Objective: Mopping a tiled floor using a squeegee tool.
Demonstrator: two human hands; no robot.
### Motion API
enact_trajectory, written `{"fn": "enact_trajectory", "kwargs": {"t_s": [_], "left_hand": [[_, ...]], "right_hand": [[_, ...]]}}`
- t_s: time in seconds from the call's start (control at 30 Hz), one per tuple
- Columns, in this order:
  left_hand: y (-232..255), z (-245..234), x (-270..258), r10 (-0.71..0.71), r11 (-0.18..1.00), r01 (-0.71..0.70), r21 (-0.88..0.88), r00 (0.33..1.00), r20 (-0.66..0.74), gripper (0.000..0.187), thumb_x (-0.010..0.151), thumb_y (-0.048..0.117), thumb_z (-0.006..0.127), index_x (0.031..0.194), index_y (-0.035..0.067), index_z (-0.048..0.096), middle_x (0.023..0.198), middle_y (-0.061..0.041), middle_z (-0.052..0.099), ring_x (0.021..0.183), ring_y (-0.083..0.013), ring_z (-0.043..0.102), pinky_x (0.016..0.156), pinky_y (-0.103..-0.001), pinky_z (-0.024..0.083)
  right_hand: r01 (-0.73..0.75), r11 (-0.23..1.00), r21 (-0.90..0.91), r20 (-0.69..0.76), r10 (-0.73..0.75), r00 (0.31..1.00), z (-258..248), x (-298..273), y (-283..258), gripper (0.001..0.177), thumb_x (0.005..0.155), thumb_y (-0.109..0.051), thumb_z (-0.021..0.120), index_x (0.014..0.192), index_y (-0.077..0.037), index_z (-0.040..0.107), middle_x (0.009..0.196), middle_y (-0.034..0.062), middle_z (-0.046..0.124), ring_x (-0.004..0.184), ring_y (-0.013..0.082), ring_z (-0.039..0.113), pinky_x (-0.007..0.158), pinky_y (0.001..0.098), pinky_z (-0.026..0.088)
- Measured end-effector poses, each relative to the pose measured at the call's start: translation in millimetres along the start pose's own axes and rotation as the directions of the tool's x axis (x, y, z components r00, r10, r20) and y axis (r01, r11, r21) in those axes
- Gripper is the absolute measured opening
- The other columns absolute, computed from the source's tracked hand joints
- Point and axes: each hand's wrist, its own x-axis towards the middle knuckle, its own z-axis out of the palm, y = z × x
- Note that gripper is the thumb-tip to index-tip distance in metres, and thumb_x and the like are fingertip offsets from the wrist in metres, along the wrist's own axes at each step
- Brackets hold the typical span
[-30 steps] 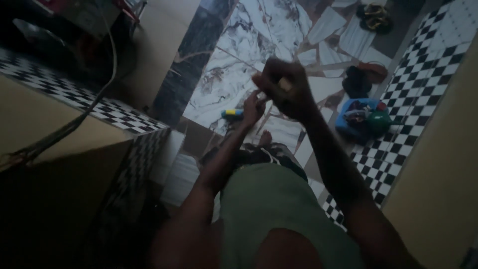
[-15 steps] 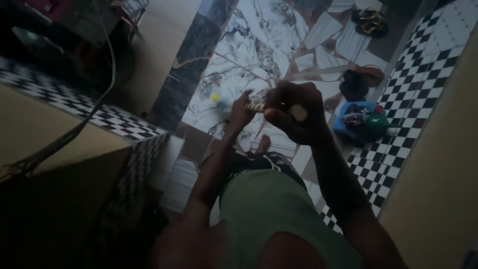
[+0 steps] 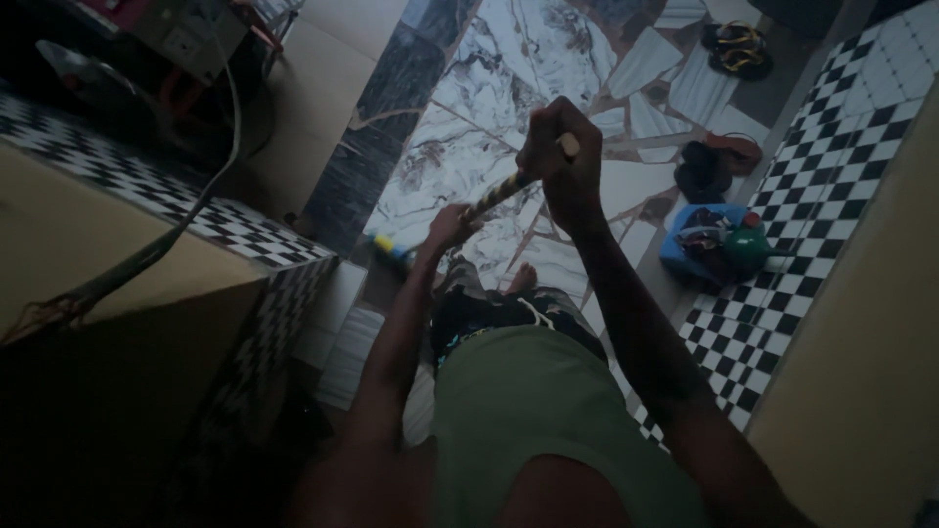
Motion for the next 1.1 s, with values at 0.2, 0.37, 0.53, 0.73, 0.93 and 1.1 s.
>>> {"fn": "enact_trajectory", "kwargs": {"t_s": [0.2,0.37,0.53,0.73,0.93,1.1], "left_hand": [[32,16,76,0.323,0.891,-0.421,-0.169,0.851,-0.414,0.03,0.077,0.023,0.078,0.102,0.008,0.073,0.087,-0.019,0.073,0.082,-0.0427,0.069,0.07,-0.047,0.054],[125,-31,25,0.264,0.856,-0.364,-0.368,0.918,-0.295,0.025,0.081,0.017,0.071,0.104,0.007,0.072,0.077,-0.016,0.07,0.071,-0.0369,0.072,0.064,-0.046,0.053],[78,56,36,0.484,0.852,-0.521,-0.048,0.821,-0.304,0.012,0.089,0.025,0.07,0.089,0.013,0.073,0.08,-0.016,0.07,0.079,-0.0385,0.07,0.068,-0.05,0.053],[77,101,45,0.137,0.983,-0.155,-0.099,0.976,-0.167,0.053,0.088,0.04,0.073,0.121,0.001,0.059,0.069,-0.021,0.068,0.067,-0.0445,0.065,0.06,-0.058,0.046],[78,125,103,0.253,0.965,-0.262,0.007,0.922,-0.292,0.032,0.09,0.039,0.073,0.102,0.009,0.068,0.075,-0.018,0.069,0.072,-0.0442,0.067,0.063,-0.056,0.049],[100,120,146,0.221,0.957,-0.275,-0.097,0.901,-0.374,0.016,0.088,0.025,0.063,0.092,0.01,0.068,0.085,-0.017,0.072,0.083,-0.0376,0.072,0.068,-0.048,0.053]], "right_hand": [[0.185,0.939,-0.29,0.198,-0.13,0.972,-12,0,-3,0.016,0.109,-0.005,0.062,0.095,-0.003,0.053,0.08,-0.0011,0.052,0.072,0.0066,0.049,0.066,0.0264,0.041],[0.396,0.738,-0.546,0.442,-0.148,0.885,2,-18,-98,0.018,0.105,-0.02,0.065,0.097,-0.004,0.059,0.083,0.0068,0.062,0.075,0.0164,0.064,0.066,0.031,0.047],[0.552,0.666,-0.503,0.574,-0.22,0.788,6,-12,-117,0.026,0.101,-0.026,0.069,0.096,-0.003,0.058,0.077,0.0115,0.056,0.067,0.0251,0.061,0.062,0.0348,0.044],[0.321,0.842,-0.433,0.465,-0.096,0.88,-12,16,-77,0.031,0.111,-0.024,0.064,0.091,-0.003,0.053,0.074,0.0065,0.046,0.071,0.0179,0.045,0.065,0.0347,0.04],[0.31,0.845,-0.436,0.582,0.002,0.813,-53,35,-78,0.035,0.107,-0.027,0.066,0.085,-0.004,0.053,0.067,0.0037,0.043,0.065,0.0123,0.041,0.06,0.034,0.037],[0.361,0.742,-0.565,0.596,0.064,0.8,-86,47,-81,0.037,0.107,-0.031,0.067,0.085,-0.003,0.056,0.064,0.0075,0.045,0.058,0.0158,0.042,0.057,0.0358,0.035]]}}
